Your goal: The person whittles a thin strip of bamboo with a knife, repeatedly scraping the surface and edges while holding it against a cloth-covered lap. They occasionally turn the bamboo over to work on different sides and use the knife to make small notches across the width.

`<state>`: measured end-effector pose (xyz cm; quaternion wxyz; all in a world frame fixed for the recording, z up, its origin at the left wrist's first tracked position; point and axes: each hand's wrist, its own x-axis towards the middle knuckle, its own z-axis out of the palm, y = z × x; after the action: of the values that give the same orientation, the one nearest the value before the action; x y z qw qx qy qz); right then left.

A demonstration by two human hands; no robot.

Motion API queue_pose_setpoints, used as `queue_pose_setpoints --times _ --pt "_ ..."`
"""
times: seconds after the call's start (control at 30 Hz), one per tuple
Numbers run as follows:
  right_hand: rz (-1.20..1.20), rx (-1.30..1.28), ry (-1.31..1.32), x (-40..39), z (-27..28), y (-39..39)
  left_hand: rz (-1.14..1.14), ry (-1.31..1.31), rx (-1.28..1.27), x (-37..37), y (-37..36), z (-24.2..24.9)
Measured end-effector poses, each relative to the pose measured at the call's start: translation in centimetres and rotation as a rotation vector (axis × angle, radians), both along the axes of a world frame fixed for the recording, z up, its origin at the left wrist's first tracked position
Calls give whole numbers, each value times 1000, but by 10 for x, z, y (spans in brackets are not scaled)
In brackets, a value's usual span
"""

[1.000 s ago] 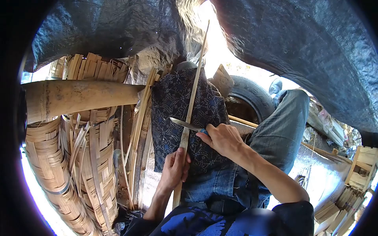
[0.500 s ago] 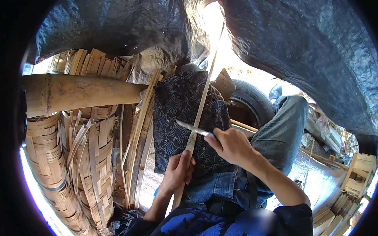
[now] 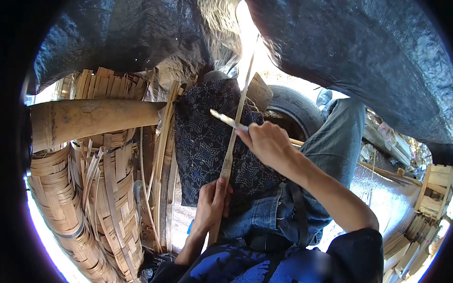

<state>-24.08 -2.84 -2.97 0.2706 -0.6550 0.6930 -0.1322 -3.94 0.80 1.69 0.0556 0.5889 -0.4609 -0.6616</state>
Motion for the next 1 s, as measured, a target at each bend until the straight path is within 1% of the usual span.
queue_pose_setpoints --times 0.03,0.1,0.13,0.2,0.23,0.3,0.37,0.43,0.47,0.5,0.57,0.73,0.8,0.83,0.9,0.93,0.97,1.0 --pt "2 -8 4 -3 3 -2 2 4 -8 1 -2 0" --pt "-63 -17 -306 -9 6 0 127 118 167 5 -7 -3" --pt "-58 70 -396 -8 15 6 139 114 165 9 -9 -4" --pt "-6 69 -417 -4 11 24 197 264 290 17 -12 -8" --pt "32 65 -433 -2 7 32 203 264 288 21 -14 -10" --pt "37 30 -425 3 -2 37 244 363 408 25 -17 -14" --pt "99 -12 -322 8 -9 37 281 391 443 29 -19 -16" --pt "107 -8 -291 12 -12 33 439 564 657 35 -21 -19" --pt "105 -14 -271 13 -16 30 516 583 723 36 -21 -19" --pt "105 -19 -248 13 -19 27 517 585 719 36 -20 -19" --pt "107 -51 -225 9 -23 16 641 752 854 37 -17 -21" --pt "131 -94 -216 5 -23 7 690 751 868 36 -16 -19" --pt "111 -185 -202 6 -29 2 681 748 847 35 -17 -19" --pt "110 -190 -201 6 -34 -4 694 754 856 35 -16 -19" --pt "64 -153 -158 4 -45 -23 697 761 857 35 -16 -16" --pt "96 -223 -118 2 -47 -32 703 746 845 34 -15 -15" --pt "92 -230 -112 -3 -52 -43 708 731 833 34 -15 -14" --pt "54 -183 -109 -8 -61 -56 697 732 825 35 -12 -14"
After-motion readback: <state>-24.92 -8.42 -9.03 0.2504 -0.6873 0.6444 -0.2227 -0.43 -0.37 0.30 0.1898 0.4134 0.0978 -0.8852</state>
